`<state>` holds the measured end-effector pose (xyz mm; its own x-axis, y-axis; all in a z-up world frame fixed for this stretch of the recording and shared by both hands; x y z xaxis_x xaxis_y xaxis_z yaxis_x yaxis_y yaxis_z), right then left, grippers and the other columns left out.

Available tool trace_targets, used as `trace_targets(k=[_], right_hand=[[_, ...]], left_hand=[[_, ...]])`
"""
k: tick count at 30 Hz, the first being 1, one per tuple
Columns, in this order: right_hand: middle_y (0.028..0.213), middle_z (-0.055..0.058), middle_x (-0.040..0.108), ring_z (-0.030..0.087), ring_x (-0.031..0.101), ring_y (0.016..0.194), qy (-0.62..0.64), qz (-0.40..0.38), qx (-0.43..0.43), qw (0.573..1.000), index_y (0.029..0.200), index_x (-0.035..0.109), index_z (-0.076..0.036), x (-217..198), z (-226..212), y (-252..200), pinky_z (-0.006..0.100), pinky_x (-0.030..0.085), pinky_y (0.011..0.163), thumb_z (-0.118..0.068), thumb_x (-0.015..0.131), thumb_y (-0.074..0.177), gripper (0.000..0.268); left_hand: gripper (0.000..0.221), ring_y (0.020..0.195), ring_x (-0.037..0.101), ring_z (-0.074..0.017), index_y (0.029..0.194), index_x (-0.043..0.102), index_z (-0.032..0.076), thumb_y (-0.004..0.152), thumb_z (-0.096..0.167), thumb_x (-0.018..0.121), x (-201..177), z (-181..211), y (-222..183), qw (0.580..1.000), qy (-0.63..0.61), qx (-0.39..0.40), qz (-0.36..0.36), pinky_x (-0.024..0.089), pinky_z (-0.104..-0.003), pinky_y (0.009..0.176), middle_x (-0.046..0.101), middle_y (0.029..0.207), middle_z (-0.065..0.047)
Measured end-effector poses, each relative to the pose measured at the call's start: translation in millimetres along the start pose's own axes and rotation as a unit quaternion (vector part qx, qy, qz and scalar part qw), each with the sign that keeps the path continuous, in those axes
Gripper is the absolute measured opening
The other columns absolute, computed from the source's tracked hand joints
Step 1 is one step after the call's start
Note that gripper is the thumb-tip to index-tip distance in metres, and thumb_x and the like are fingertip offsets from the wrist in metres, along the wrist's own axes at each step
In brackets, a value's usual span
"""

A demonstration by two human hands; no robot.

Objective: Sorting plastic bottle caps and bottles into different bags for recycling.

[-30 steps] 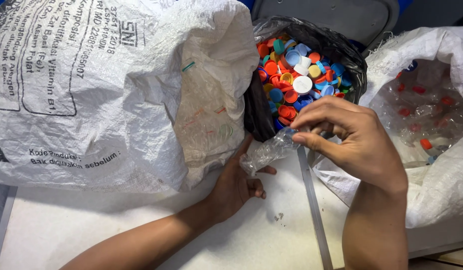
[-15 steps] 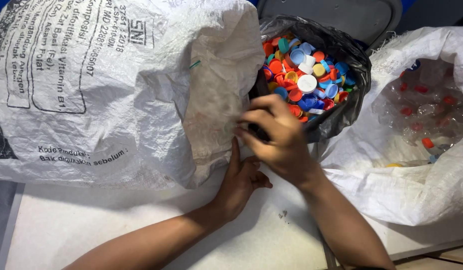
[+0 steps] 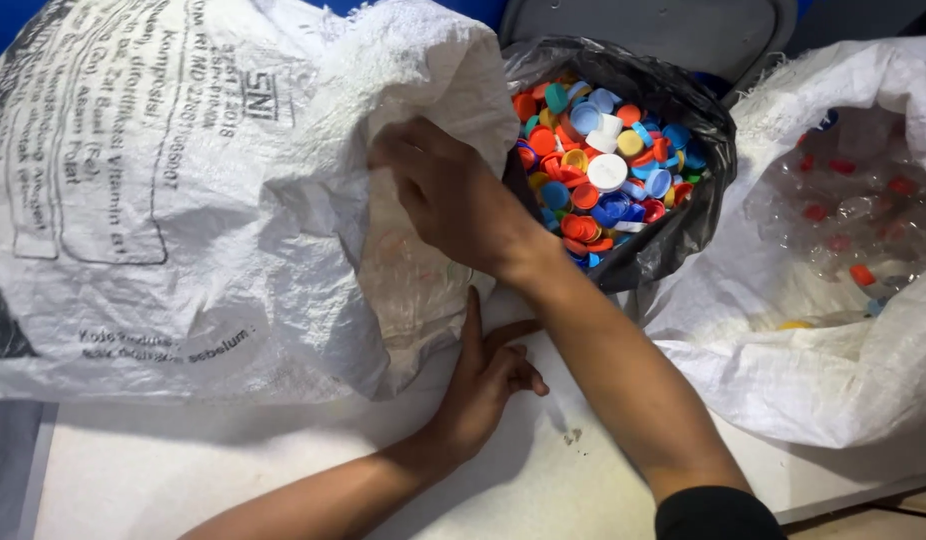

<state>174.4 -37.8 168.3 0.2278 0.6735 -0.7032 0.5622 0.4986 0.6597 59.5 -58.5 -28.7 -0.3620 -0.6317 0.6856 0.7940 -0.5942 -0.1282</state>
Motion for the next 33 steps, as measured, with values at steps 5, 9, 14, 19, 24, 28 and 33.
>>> trace_targets(k=[5,9,14,19,24,28,33], right_hand=[[0.101,0.013,0.074,0.024,0.072,0.089,-0.032,-0.06,0.102,0.992,0.112,0.074,0.0,-101,-17,-36,0.034,0.058,0.08,0.006,0.059,0.083,0.033],[0.103,0.01,0.073,0.015,0.073,0.097,-0.041,0.129,0.226,0.965,0.112,0.07,0.002,-212,4,-93,0.028,0.06,0.087,0.012,0.049,0.097,0.027],[0.107,0.012,0.073,0.016,0.073,0.097,-0.078,0.22,0.343,0.91,0.12,0.069,0.004,-299,122,-240,0.026,0.059,0.086,0.007,0.057,0.11,0.016],[0.119,0.022,0.071,0.036,0.068,0.106,-0.302,0.013,0.563,0.77,0.131,0.073,-0.008,-291,192,-313,0.045,0.051,0.092,-0.019,0.077,0.095,0.038],[0.143,0.023,0.057,0.039,0.054,0.129,-0.245,-0.055,0.574,0.779,0.147,0.06,-0.014,-263,255,-380,0.045,0.043,0.103,-0.017,0.073,0.083,0.065],[0.133,0.024,0.065,0.039,0.061,0.121,-0.292,-0.036,0.557,0.776,0.134,0.069,-0.008,-271,256,-372,0.045,0.047,0.101,-0.028,0.079,0.088,0.052],[0.099,0.021,0.075,0.037,0.073,0.092,-0.327,-0.047,0.627,0.706,0.114,0.08,-0.011,-295,189,-315,0.045,0.054,0.086,-0.044,0.079,0.095,0.038]], left_hand=[[0.081,0.07,0.063,-0.0178,0.163,0.0,0.017,0.095,0.001,0.041,4,2,-5,0.996,0.063,0.053,-0.017,0.056,-0.033,0.072,0.057,0.138,-0.019],[0.059,0.066,0.061,-0.0171,0.154,0.031,0.006,0.096,0.003,0.043,8,6,-7,0.997,0.077,0.028,-0.008,0.056,-0.031,0.069,0.063,0.128,-0.019],[0.047,0.065,0.06,-0.0167,0.142,0.041,0.001,0.096,0.003,0.044,6,0,-7,0.996,0.083,0.009,-0.008,0.054,-0.032,0.068,0.065,0.117,-0.018],[0.043,0.066,0.059,-0.0157,0.138,0.043,0.003,0.095,0.003,0.042,9,2,-7,0.994,0.105,-0.015,-0.012,0.055,-0.031,0.069,0.064,0.112,-0.015],[0.042,0.066,0.059,-0.0156,0.137,0.044,0.003,0.094,0.001,0.042,8,2,-8,0.994,0.107,-0.01,-0.013,0.054,-0.031,0.069,0.063,0.111,-0.015],[0.042,0.067,0.059,-0.0154,0.136,0.045,0.004,0.094,0.001,0.043,9,2,-9,0.994,0.108,-0.017,-0.005,0.054,-0.031,0.067,0.062,0.112,-0.014],[0.038,0.07,0.059,-0.0159,0.134,0.047,0.002,0.096,0.003,0.044,11,2,-10,0.993,0.116,0.001,-0.026,0.054,-0.03,0.068,0.062,0.112,-0.014]])
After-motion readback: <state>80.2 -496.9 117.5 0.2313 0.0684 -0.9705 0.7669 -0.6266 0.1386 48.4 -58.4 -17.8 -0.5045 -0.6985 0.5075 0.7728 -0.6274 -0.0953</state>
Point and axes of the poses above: each hand's wrist, its own y-axis towards the middle knuckle, its own x-axis out of the palm, z = x × y, the point moved 8 cm from there along y, towards the middle knuckle
